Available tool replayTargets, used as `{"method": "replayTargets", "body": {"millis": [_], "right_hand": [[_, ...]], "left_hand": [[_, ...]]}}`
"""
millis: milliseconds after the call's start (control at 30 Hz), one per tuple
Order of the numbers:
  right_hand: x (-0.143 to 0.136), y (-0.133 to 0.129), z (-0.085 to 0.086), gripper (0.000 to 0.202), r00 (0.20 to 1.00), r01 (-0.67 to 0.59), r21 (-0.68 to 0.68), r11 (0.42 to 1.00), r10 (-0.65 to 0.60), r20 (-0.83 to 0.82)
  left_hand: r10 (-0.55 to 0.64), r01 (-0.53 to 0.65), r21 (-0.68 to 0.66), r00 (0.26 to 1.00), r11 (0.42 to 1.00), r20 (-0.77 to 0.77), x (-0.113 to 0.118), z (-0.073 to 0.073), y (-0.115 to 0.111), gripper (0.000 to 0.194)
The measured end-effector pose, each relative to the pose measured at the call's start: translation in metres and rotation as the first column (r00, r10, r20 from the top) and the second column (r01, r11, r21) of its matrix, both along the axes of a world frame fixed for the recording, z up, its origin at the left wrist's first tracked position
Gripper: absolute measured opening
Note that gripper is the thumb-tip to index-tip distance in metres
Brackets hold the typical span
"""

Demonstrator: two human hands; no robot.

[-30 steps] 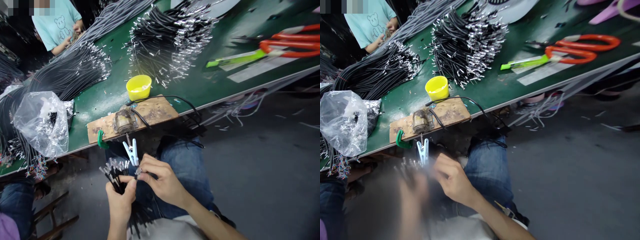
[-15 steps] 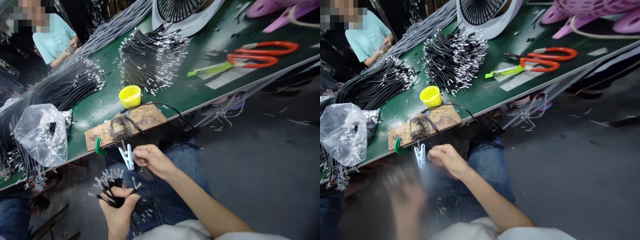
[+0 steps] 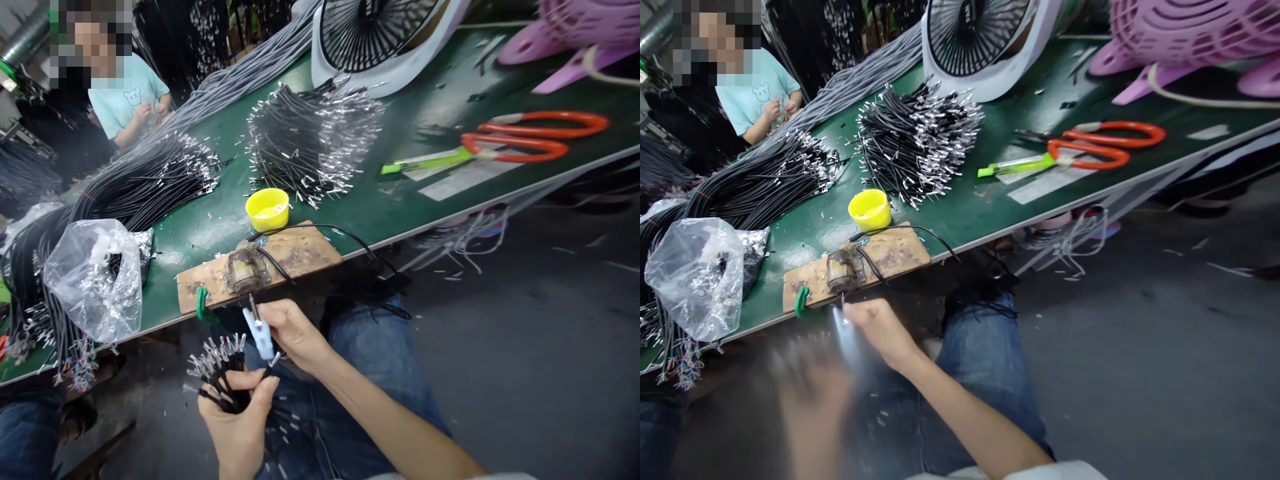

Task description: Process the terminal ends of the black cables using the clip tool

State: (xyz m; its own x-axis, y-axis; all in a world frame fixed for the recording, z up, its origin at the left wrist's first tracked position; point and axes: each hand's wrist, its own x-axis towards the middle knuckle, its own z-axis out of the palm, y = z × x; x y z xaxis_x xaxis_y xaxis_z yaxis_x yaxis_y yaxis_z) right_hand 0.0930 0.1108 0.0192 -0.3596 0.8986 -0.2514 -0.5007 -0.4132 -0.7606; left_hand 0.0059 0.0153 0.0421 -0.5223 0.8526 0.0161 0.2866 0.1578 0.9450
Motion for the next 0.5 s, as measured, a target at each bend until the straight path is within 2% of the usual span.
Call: {"method": "replayTargets", "body": {"millis": [167,300,400,500], "right_hand": [[0.011,-0.002,-0.011,0.062,1.0,0.023,-0.078,0.997,-0.023,0.007],[0.026,-0.012,-0.02,0.058,0.993,0.069,-0.047,0.997,-0.064,0.103],[0.032,-0.023,-0.024,0.055,0.987,-0.044,0.046,0.998,0.036,0.158],[0.032,-0.031,-0.024,0.057,0.972,-0.206,0.134,0.969,0.187,0.145]], "left_hand": [[-0.015,0.015,-0.002,1.0,1.0,0.015,-0.001,-0.002,-0.007,0.004],[-0.002,0.003,-0.027,1.0,1.0,0.024,-0.001,-0.007,-0.018,0.006],[-0.003,0.005,-0.045,0.999,0.999,0.037,-0.002,-0.009,-0.022,0.007],[-0.033,0.037,-0.052,0.998,0.998,0.06,-0.004,-0.01,-0.022,0.007]]}}
